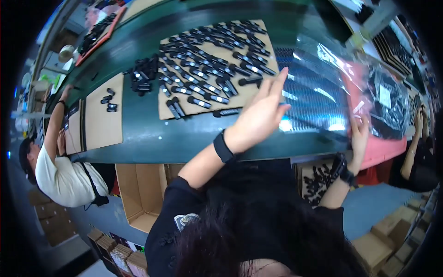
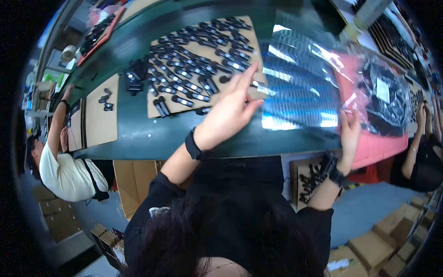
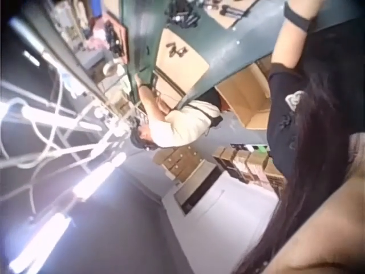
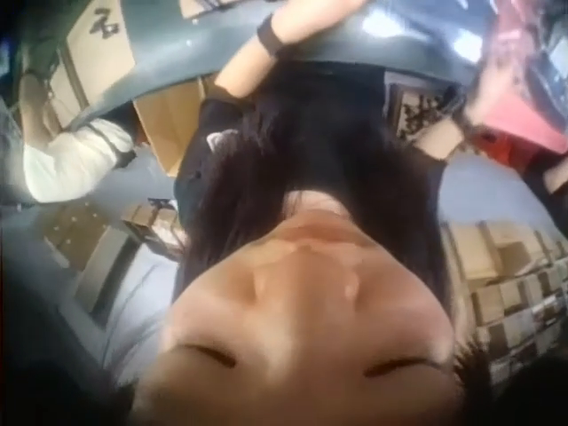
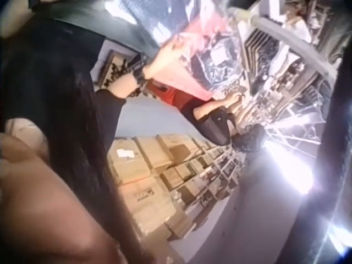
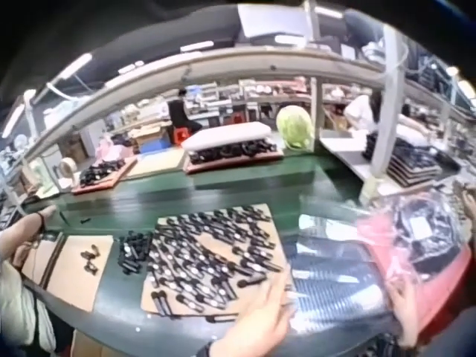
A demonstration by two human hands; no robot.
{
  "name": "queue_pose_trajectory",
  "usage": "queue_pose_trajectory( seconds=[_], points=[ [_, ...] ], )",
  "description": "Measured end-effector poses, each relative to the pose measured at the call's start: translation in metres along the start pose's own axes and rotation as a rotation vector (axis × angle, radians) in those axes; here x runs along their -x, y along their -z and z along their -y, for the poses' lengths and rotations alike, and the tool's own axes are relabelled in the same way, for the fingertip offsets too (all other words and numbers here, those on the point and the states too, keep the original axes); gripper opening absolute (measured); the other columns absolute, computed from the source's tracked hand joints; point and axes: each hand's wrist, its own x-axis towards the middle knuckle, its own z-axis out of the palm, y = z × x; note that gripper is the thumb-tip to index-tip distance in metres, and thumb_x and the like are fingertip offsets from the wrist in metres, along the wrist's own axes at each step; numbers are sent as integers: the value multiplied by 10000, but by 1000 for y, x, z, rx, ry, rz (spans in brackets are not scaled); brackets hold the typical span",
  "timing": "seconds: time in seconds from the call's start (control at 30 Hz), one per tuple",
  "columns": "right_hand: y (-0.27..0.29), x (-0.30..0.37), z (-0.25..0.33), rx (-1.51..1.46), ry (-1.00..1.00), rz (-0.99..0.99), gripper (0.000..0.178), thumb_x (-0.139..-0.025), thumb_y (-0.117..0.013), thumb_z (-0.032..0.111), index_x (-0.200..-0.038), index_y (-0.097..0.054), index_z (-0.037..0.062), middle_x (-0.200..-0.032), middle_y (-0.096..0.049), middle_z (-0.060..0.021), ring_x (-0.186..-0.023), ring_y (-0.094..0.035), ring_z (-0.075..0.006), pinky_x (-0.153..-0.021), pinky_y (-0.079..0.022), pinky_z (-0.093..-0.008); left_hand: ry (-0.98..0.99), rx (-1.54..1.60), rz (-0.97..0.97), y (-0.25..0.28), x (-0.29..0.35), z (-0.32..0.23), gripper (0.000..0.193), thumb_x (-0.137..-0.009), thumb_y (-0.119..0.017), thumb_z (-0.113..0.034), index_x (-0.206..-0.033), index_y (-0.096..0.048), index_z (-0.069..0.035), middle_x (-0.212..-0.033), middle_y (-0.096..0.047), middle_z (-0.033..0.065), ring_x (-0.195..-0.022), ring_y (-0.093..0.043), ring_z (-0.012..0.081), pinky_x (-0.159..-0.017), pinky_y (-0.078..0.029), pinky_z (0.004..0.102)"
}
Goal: The person aligns a sheet of adhesive film on the workstation by hand, then peels individual film strips and applies them onto small microphones one at a time.
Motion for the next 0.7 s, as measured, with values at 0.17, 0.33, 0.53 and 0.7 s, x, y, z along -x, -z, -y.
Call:
queue_pose_trajectory(
  seconds=[0.17, 0.33, 0.53, 0.7],
  points=[
    [-12, -12, -8, 274, -141, 80, 361, -814, -578, 166, -1108, -433, 15, -578, -498, -21, -467, -463, -94, -409, -355, -223, -170, -352, 51, -4, -6, 32, 439, -748, -585, -76, -1164, -445, -53, -990, -540, 129, -853, -557, 301, -744, -449, 330],
    [0, -15, -6, 573, 115, 83, 474, -761, -622, 182, -1162, -423, 24, -780, -567, -143, -665, -548, -246, -608, -442, -322, -208, -340, 216, -15, -24, 36, 300, -723, -603, -79, -1011, -536, -31, -965, -555, 120, -899, -537, 314, -761, -439, 352],
    [-30, -34, 51, 567, 437, 120, 485, -737, -640, 232, -1130, -437, 33, -1058, -481, -178, -905, -504, -315, -768, -421, -350, -314, -326, 429, -44, -51, 72, 199, -684, -604, -36, -877, -555, -20, -868, -557, 126, -845, -539, 314, -728, -440, 366],
    [-89, -59, 35, 556, 537, 477, 414, -726, -649, 260, -1003, -447, 27, -1013, -460, -176, -872, -510, -304, -742, -423, -335, -345, -341, 539, -58, -55, 81, 150, -655, -597, -10, -789, -532, -9, -789, -537, 127, -786, -536, 312, -694, -439, 374]
  ],
)
